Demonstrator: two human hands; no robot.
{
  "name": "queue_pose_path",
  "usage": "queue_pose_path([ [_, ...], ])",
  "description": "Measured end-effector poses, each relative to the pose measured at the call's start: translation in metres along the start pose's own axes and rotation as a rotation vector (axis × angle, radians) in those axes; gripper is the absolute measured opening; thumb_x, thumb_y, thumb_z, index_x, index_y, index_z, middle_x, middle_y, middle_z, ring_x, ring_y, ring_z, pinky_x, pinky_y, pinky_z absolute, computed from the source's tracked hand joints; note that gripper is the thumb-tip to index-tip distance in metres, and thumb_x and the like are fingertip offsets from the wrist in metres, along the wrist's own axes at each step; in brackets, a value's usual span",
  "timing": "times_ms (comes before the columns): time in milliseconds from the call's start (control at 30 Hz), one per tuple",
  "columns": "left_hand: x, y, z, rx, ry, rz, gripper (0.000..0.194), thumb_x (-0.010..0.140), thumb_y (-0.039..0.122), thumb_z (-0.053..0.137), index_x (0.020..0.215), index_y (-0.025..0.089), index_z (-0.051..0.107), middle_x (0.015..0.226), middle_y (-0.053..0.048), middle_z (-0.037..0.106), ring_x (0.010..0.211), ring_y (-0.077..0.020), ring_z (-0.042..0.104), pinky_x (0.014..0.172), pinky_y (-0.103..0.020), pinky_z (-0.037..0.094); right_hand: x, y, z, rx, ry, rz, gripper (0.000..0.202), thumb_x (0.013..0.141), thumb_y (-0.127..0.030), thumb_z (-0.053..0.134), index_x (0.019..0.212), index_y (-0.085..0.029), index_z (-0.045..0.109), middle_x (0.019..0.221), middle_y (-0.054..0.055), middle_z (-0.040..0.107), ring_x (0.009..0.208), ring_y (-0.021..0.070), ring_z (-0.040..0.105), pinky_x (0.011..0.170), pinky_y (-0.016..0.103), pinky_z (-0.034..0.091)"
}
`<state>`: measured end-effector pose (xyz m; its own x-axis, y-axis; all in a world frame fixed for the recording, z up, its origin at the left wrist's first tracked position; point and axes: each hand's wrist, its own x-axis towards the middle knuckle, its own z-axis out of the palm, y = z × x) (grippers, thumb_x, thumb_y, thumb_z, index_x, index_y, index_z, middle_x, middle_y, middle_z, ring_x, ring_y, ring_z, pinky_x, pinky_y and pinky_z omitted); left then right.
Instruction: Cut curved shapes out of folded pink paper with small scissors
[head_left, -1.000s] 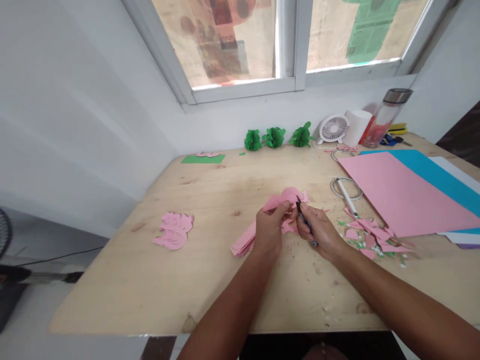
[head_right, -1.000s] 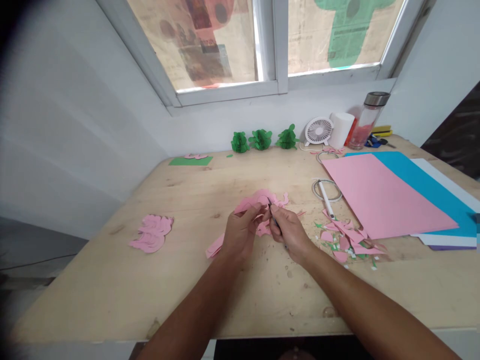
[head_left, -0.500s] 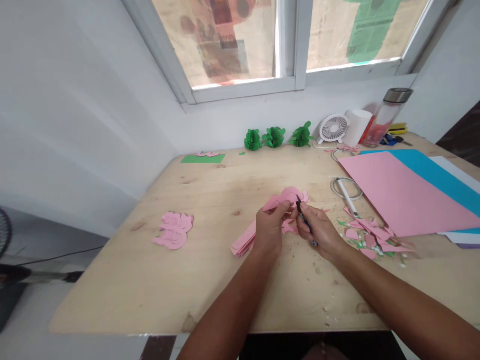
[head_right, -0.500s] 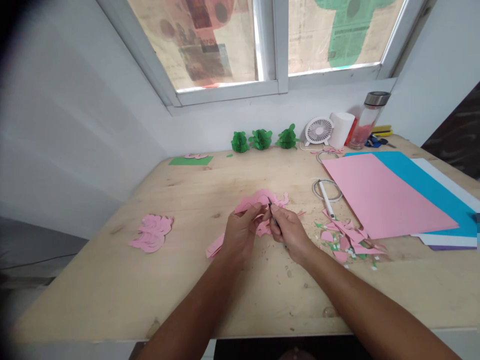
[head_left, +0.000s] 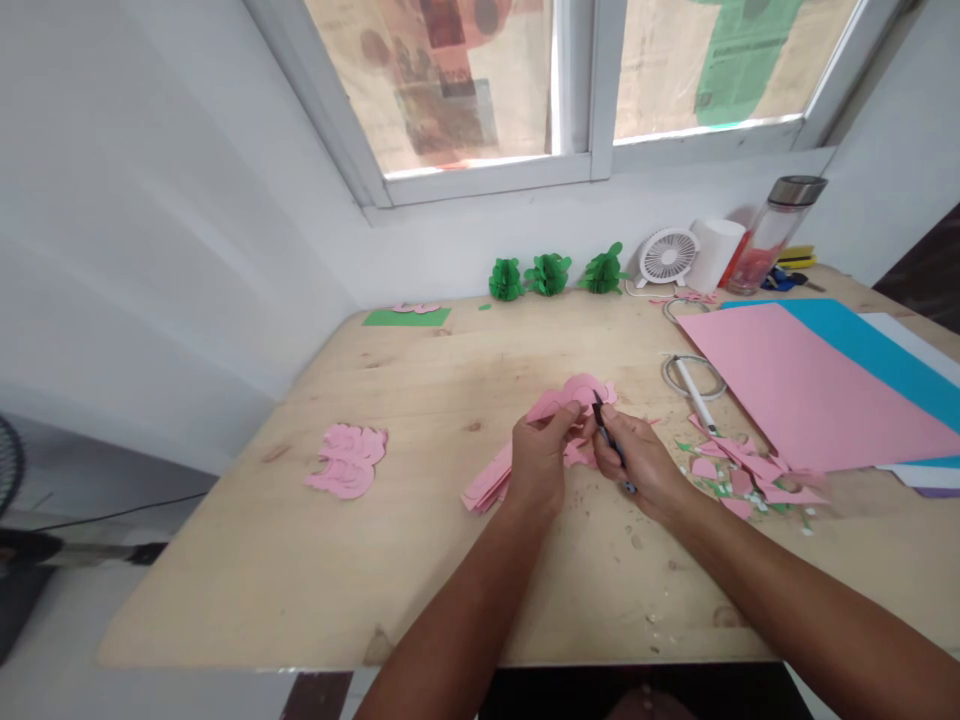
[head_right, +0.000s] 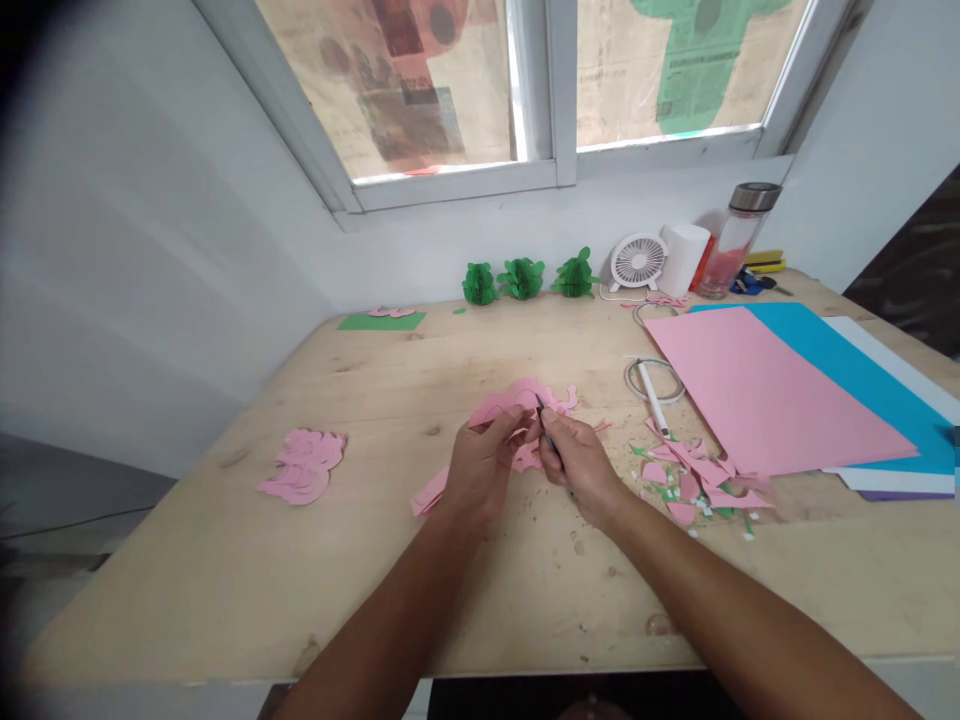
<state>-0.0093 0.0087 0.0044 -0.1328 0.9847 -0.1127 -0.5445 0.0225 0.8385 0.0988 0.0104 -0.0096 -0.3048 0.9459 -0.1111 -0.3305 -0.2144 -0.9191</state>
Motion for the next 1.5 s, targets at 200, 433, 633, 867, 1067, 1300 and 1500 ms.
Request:
queue_pose_path([
  [200, -0.0002, 0.0006, 0.0006, -0.003, -0.005, -0.005, 0.014, 0.061, 0.026, 0.069, 0.062, 0.013, 0.065, 0.061, -0.002, 0.059, 0.06, -0.012, 0.053, 0.062, -0.028, 0.042, -0.0003, 0.0, 0.001, 0.002, 0.013, -0.006, 0.034, 0.081, -0.047, 0.051, 0.068, -0.016, 0.054, 0.04, -0.009, 0.032, 0.033, 0.0048, 0.019, 0.034, 0.02, 0.012],
  [433, -0.0002, 0.0, 0.0006, -0.01, -0.011, 0.001, 0.013, 0.062, 0.024, 0.069, 0.062, 0.012, 0.064, 0.061, -0.002, 0.059, 0.061, -0.012, 0.053, 0.063, -0.028, 0.042, -0.0002, 0.0001, 0.0005, 0.003, 0.018, 0.004, 0.036, 0.081, -0.049, 0.05, 0.068, -0.016, 0.054, 0.04, -0.008, 0.033, 0.033, 0.0047, 0.019, 0.035, 0.02, 0.011],
  [633, -0.0008, 0.0006, 0.0006, -0.015, -0.016, 0.001, 0.012, 0.063, 0.024, 0.068, 0.062, 0.012, 0.065, 0.061, -0.002, 0.058, 0.061, -0.0119, 0.053, 0.062, -0.027, 0.042, -0.0001, -0.0004, 0.0011, -0.016, 0.022, 0.009, 0.037, 0.079, -0.051, 0.051, 0.068, -0.016, 0.054, 0.04, -0.009, 0.032, 0.033, 0.0049, 0.019, 0.034, 0.02, 0.011],
  [867, 0.0003, -0.0002, -0.0002, -0.007, -0.007, 0.006, 0.013, 0.063, 0.024, 0.069, 0.063, 0.012, 0.066, 0.062, -0.003, 0.059, 0.062, -0.0123, 0.053, 0.063, -0.027, 0.042, -0.0005, -0.0003, 0.0009, 0.007, 0.018, 0.002, 0.035, 0.08, -0.048, 0.051, 0.068, -0.015, 0.055, 0.04, -0.009, 0.033, 0.033, 0.0045, 0.019, 0.034, 0.02, 0.012],
  [1067, 0.0001, -0.0006, -0.0006, -0.012, -0.01, -0.003, 0.012, 0.063, 0.024, 0.069, 0.064, 0.012, 0.066, 0.064, -0.003, 0.06, 0.062, -0.0121, 0.054, 0.062, -0.027, 0.042, -0.0005, -0.0003, 0.001, 0.006, 0.015, 0.005, 0.036, 0.081, -0.049, 0.05, 0.068, -0.015, 0.054, 0.04, -0.009, 0.032, 0.033, 0.0043, 0.019, 0.034, 0.02, 0.011],
  [1300, -0.0005, 0.0001, -0.0002, -0.012, -0.005, -0.008, 0.012, 0.063, 0.023, 0.069, 0.062, 0.012, 0.065, 0.062, -0.003, 0.06, 0.061, -0.0122, 0.054, 0.061, -0.027, 0.042, -0.0003, -0.0007, 0.0011, -0.007, 0.019, 0.003, 0.036, 0.081, -0.049, 0.05, 0.068, -0.015, 0.054, 0.04, -0.009, 0.032, 0.033, 0.0047, 0.02, 0.034, 0.02, 0.012],
  [1500, -0.0004, -0.0007, -0.0008, -0.01, -0.03, 0.004, 0.012, 0.065, 0.024, 0.067, 0.063, 0.013, 0.065, 0.062, -0.002, 0.059, 0.06, -0.0112, 0.052, 0.062, -0.028, 0.042, -0.0005, 0.0004, 0.0007, -0.004, 0.014, 0.004, 0.037, 0.082, -0.049, 0.049, 0.067, -0.015, 0.054, 0.04, -0.009, 0.032, 0.033, 0.0046, 0.019, 0.035, 0.02, 0.011],
])
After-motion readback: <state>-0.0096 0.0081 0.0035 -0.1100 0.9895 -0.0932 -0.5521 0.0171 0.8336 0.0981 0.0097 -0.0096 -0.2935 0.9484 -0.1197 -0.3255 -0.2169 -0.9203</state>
